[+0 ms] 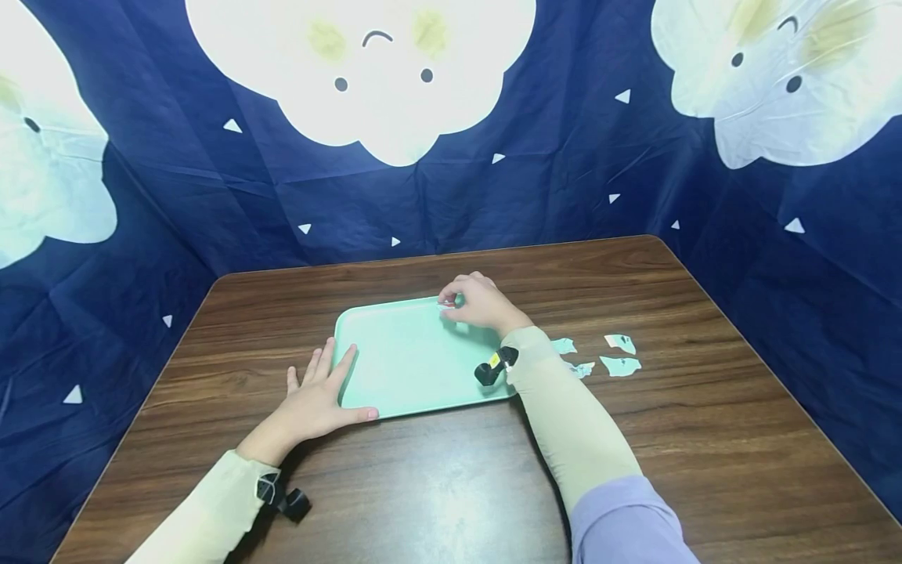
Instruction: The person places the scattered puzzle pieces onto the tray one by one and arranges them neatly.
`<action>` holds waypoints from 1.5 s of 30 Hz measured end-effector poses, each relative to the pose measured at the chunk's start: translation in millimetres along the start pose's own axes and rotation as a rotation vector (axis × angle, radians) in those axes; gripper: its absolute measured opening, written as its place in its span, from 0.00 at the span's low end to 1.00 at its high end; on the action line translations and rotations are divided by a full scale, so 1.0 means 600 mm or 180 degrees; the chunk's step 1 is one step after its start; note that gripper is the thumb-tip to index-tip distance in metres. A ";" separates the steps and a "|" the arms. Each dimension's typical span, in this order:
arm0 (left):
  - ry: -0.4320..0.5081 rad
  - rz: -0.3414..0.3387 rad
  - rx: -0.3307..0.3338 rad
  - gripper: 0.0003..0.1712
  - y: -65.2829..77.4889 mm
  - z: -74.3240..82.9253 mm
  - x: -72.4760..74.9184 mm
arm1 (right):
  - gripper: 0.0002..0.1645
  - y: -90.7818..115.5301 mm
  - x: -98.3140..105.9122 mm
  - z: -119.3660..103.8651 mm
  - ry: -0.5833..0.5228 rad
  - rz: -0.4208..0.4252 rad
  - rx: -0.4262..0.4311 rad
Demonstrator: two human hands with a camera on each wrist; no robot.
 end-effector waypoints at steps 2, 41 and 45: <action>-0.0001 -0.0013 0.0007 0.76 0.000 0.000 0.000 | 0.12 -0.003 -0.004 -0.002 -0.0001 -0.0004 -0.0006; -0.0056 -0.0020 0.0002 0.77 0.002 0.001 0.001 | 0.12 -0.034 -0.062 -0.004 0.0515 -0.0191 -0.0240; -0.0044 -0.0022 -0.0004 0.77 0.003 0.003 0.002 | 0.13 -0.033 -0.063 -0.002 0.0567 -0.0235 -0.0302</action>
Point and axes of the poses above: each hand's wrist, its own y-axis away from the middle knuckle, its own x-axis out of the back of the hand, z = x × y, the point moved 5 cm from there along -y, towards the middle knuckle, and after that the axes turned 2 degrees about -z, right-handed, at the moved point
